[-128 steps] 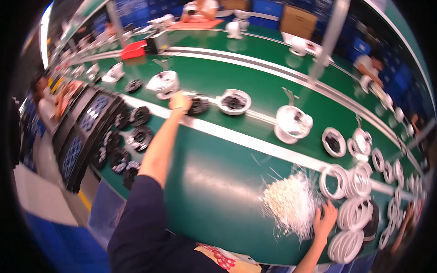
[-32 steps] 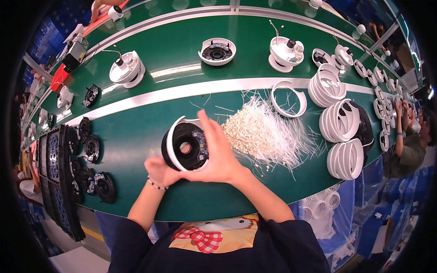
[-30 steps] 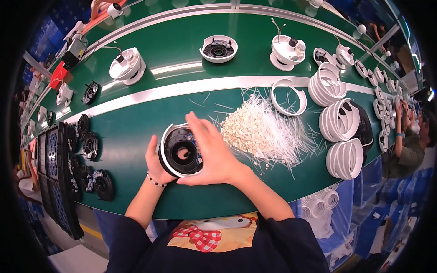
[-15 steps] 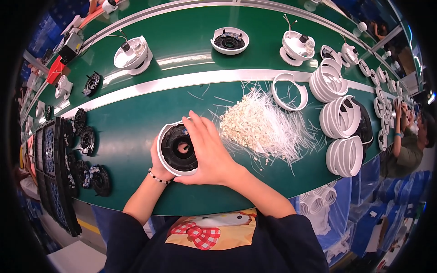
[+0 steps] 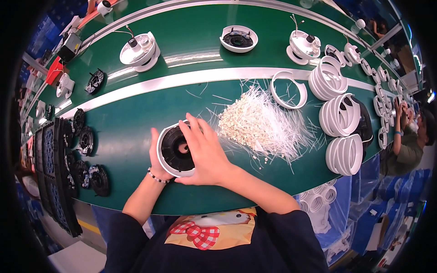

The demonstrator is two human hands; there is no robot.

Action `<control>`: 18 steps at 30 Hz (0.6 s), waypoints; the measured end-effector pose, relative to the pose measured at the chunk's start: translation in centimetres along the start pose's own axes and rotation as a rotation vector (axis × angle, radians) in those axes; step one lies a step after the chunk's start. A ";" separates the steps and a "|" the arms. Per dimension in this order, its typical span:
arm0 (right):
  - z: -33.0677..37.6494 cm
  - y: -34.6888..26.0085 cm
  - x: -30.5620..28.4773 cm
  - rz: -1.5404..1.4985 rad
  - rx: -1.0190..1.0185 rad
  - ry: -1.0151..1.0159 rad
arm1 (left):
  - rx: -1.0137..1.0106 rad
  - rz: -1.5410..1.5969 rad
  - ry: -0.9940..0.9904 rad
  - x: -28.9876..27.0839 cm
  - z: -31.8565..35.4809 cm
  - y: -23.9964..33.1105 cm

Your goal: Assembling electronic camera components on a factory production line.

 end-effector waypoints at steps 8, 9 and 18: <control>-1.2 -0.7 -0.2 0.014 -0.093 -0.188 | -0.028 -0.049 -0.065 -0.4 0.8 0.2; -1.2 -0.7 0.0 0.015 -0.091 -0.186 | 0.010 -0.081 -0.043 -0.4 0.9 0.4; 1.2 0.6 -0.9 0.042 0.083 0.223 | 0.101 -0.157 -0.081 0.7 -0.4 -0.3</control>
Point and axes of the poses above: each hand's wrist, its own z-axis away from the middle knuckle, its own x-axis out of the palm, y = z × x, the point moved 7 cm from there along -z, towards the middle knuckle, and after that the axes turned 10 degrees about z, right-handed, at the moved point
